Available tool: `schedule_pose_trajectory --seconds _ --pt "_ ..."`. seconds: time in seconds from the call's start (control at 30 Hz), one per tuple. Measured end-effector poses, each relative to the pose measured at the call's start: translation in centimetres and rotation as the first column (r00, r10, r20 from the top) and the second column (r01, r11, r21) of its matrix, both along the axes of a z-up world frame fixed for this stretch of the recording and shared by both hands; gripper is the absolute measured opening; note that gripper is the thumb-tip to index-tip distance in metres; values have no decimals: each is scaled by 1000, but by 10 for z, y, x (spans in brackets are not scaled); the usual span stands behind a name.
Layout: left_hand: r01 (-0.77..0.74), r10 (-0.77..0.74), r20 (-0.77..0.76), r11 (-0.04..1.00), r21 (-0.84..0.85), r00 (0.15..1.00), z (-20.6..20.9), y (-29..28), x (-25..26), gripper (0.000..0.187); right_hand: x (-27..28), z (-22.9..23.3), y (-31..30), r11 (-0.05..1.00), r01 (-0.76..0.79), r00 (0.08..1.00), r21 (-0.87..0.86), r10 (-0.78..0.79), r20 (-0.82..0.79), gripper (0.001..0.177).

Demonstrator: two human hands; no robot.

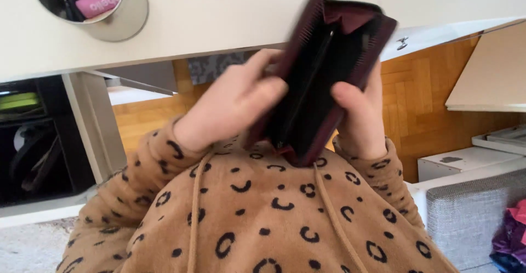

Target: Organizing various personal items, including makeup, pens, and coins, between a desk drawer and the desk surface.

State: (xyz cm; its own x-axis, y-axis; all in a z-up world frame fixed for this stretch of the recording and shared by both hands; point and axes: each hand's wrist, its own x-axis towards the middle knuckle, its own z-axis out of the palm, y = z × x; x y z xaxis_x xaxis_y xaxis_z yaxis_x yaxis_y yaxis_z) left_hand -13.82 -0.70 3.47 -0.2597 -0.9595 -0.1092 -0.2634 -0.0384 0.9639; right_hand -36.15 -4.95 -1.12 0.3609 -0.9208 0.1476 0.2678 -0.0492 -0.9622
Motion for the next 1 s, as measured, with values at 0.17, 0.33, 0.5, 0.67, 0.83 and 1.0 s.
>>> schedule_pose_trajectory --seconds 0.17,0.33,0.5,0.67,0.83,1.0 --pt "-86 86 -275 996 13 957 -23 3 10 47 18 16 11 994 44 995 104 -52 83 68" --pt "70 -17 -326 986 152 945 -31 6 16 88 19 13 18 992 -46 999 120 45 15 64" --pt "84 -16 -316 976 201 949 -9 12 15 104 -1 14 -4 969 -151 941 -198 80 -328 58" --pt "27 91 -336 943 332 937 -6 16 12 101 -5 84 -5 538 -307 716 -785 -412 -563 61" --pt "-43 89 -159 962 271 983 -2 17 14 89 17 111 -1 17 -773 616 -634 -222 -756 21" --pt "-57 93 -116 957 285 989 3 21 18 85 21 108 -5 -2 -826 561 -564 -104 -821 18"
